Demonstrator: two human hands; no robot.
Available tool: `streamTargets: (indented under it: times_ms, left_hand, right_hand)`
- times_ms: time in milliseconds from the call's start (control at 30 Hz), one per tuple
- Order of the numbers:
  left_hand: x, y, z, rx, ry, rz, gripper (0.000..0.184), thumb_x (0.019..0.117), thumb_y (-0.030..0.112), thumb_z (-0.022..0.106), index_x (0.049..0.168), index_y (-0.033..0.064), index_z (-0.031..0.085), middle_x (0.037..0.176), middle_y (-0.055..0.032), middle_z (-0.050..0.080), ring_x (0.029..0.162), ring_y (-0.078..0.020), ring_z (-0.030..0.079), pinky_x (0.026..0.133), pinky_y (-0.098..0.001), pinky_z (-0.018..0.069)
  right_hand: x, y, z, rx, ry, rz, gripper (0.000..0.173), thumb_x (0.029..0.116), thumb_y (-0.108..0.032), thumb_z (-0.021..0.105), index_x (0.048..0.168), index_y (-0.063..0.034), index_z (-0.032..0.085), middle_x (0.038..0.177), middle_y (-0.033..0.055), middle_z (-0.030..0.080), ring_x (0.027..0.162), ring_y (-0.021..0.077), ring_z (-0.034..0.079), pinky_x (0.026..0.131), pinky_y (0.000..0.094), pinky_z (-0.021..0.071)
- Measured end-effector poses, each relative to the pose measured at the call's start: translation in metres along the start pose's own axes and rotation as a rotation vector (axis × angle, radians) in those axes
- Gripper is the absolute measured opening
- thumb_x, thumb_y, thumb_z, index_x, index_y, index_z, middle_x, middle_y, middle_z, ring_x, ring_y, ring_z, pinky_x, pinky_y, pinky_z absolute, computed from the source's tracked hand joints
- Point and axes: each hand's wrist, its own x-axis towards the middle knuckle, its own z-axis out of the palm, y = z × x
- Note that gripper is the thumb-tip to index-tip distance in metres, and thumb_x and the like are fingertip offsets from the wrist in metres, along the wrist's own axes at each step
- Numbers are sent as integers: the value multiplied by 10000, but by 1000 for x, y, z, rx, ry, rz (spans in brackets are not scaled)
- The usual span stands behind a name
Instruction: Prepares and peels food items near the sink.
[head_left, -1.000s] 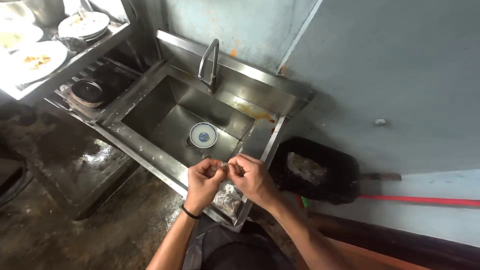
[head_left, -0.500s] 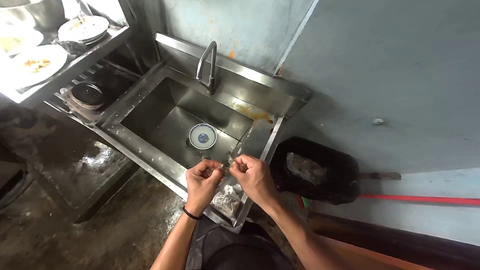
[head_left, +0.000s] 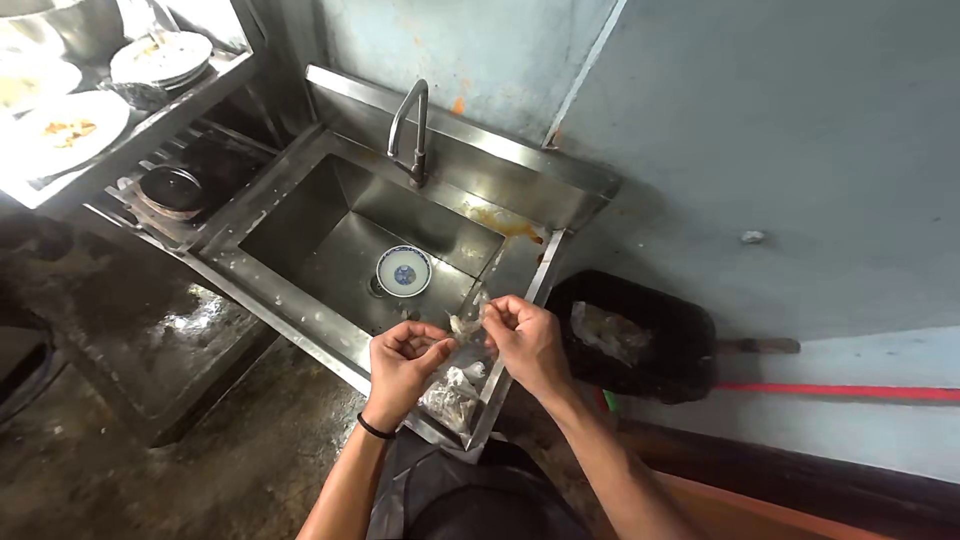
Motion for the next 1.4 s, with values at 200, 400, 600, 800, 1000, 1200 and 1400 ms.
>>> streamTargets:
  times_ms: [200, 400, 600, 800, 1000, 1200, 1400]
  left_hand:
    - [-2, -7, -7, -224, -74, -34, 174, 831, 56, 821, 988, 79, 750, 988, -120, 715, 763, -145, 679, 684, -292, 590]
    - [-1, -6, -15, -444, -98, -64, 157, 854, 117, 810, 997, 115, 747, 993, -83, 702, 806, -111, 671, 723, -270, 583]
    - [0, -1, -19, -499, -120, -48, 157, 857, 95, 790, 1005, 120, 742, 1025, -86, 700, 870, -130, 686, 764, -285, 592]
    - [3, 4, -13, -313, -131, 3, 188, 855, 85, 791, 1035, 116, 748, 1028, -102, 721, 884, -149, 698, 772, -309, 595]
    - [15, 11, -10, 3, -318, 46, 203, 863, 28, 756, 1062, 54, 723, 997, -135, 740, 751, -140, 688, 680, -277, 585]
    - [24, 24, 0, 152, -367, 86, 256, 827, -57, 729, 1069, 25, 713, 950, -120, 745, 626, -112, 628, 584, -247, 547]
    - [12, 12, 7, 126, -157, -28, 413, 842, 44, 826, 1223, 23, 667, 918, -144, 719, 728, -197, 697, 687, -329, 616]
  right_hand:
    - [6, 3, -18, 68, 30, 20, 142, 1032, -190, 617, 962, -86, 683, 685, 27, 676, 512, 139, 652, 475, 302, 588]
    - [25, 25, -62, 211, 82, 93, 161, 1040, -149, 596, 995, -25, 688, 672, 22, 657, 557, 121, 654, 563, 314, 613]
    - [52, 91, -162, 411, 183, 322, 199, 1056, -113, 507, 1127, -58, 684, 889, -12, 698, 706, 65, 653, 690, 256, 594]
    - [48, 220, -192, 12, 473, 792, 470, 1070, -203, 476, 1443, 79, 434, 1320, 286, 563, 1047, 311, 647, 894, 459, 543]
    - [0, 62, -72, 382, -380, 22, 459, 996, -231, 599, 1447, -149, 583, 1174, 89, 727, 959, 253, 730, 773, 432, 642]
    - [-2, 29, -27, 347, -444, -245, 140, 974, -191, 708, 1070, -102, 759, 899, 14, 691, 679, 112, 640, 596, 251, 581]
    - [-5, 29, -21, 337, -276, -305, 151, 997, -147, 671, 1103, -95, 765, 916, 31, 697, 680, 143, 672, 598, 282, 625]
